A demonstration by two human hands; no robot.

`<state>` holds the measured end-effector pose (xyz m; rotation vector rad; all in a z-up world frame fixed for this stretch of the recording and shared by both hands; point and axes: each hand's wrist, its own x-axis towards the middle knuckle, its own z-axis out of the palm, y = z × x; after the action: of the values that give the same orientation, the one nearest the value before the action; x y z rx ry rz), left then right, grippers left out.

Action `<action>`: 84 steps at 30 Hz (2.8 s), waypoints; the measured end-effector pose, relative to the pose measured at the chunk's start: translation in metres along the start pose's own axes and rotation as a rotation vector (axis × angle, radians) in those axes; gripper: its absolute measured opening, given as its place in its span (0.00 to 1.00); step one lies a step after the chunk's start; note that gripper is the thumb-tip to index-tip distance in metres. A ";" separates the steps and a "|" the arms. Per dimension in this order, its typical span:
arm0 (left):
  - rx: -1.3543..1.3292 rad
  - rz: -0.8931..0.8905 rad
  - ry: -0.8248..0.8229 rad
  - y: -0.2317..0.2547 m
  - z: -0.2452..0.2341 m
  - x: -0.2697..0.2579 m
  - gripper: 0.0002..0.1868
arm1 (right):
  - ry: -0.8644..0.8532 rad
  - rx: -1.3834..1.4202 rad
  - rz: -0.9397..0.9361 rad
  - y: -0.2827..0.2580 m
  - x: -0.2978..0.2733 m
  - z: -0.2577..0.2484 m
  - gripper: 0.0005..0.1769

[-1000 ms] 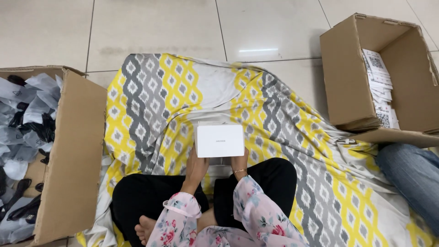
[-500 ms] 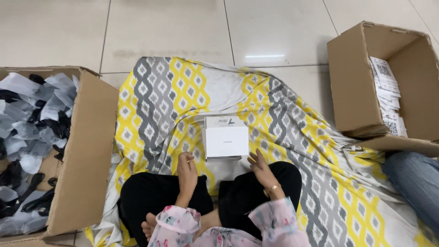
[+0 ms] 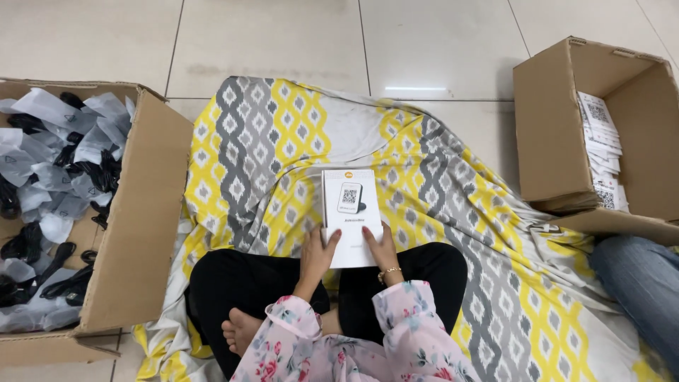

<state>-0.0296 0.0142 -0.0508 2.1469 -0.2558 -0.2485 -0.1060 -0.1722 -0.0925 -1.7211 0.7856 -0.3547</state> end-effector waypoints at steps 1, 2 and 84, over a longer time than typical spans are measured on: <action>-0.001 -0.003 -0.002 -0.023 0.014 -0.001 0.36 | 0.000 -0.002 0.003 0.006 0.000 0.001 0.42; -0.122 -0.020 -0.088 -0.046 0.027 -0.001 0.39 | -0.009 -0.022 0.021 0.012 0.001 0.002 0.43; 0.640 -0.710 0.845 -0.251 -0.518 -0.248 0.48 | -1.125 -0.518 -1.372 -0.281 -0.349 0.378 0.50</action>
<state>-0.1035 0.6291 0.0442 2.6747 1.0489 0.4118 -0.0425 0.3730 0.1143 -2.2883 -1.2959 0.0041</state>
